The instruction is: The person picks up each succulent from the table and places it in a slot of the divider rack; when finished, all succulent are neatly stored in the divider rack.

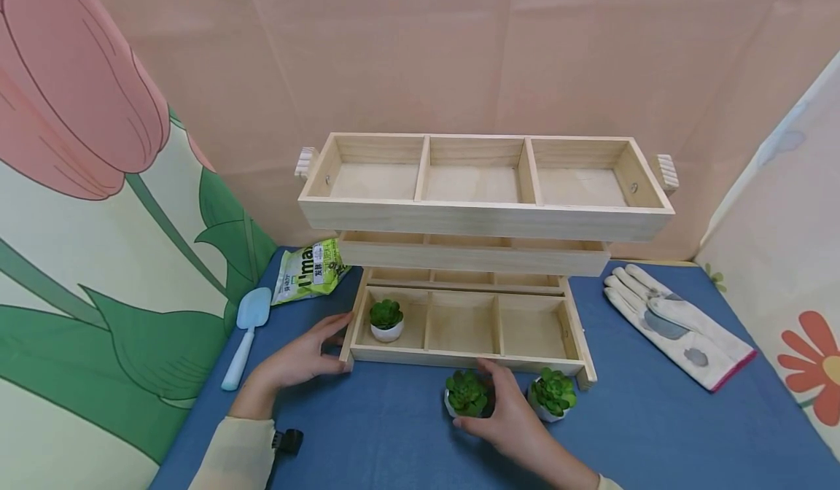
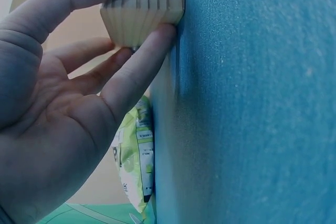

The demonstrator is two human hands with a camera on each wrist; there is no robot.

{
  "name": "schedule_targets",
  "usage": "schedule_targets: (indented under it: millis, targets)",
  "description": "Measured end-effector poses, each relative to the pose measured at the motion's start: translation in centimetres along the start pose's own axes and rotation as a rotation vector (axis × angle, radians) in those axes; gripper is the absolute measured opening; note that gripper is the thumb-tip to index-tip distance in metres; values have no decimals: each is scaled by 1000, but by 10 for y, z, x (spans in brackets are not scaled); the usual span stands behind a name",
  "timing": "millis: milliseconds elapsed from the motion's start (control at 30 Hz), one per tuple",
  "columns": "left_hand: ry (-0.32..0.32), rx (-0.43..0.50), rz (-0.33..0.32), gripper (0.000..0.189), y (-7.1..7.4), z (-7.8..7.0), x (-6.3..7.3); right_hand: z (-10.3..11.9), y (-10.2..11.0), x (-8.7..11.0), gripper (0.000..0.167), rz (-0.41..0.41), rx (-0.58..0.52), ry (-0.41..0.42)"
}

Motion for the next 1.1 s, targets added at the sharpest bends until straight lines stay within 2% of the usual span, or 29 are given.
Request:
schedule_targets:
  millis: [400,600,1100]
  targets:
    - [-13,-30,-6,101,0,3,0,-2,-4,-2,100,16,1,6]
    - [-5,-14,-1,101,0,2,-1,-2,-6,-3,100,21,18,5]
    - [-10,-10,-1,101,1,5,-1,-7,-10,-6,89,14,46,11]
Point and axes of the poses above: each hand's wrist, its own x-axis away from the middle knuckle, its own y-axis out of the back of the hand, z = x × y, the point moved 1 cm from there along -x, towards the middle knuckle, and after that the axes turned 4 degrees about x, right-handed, at the moved point
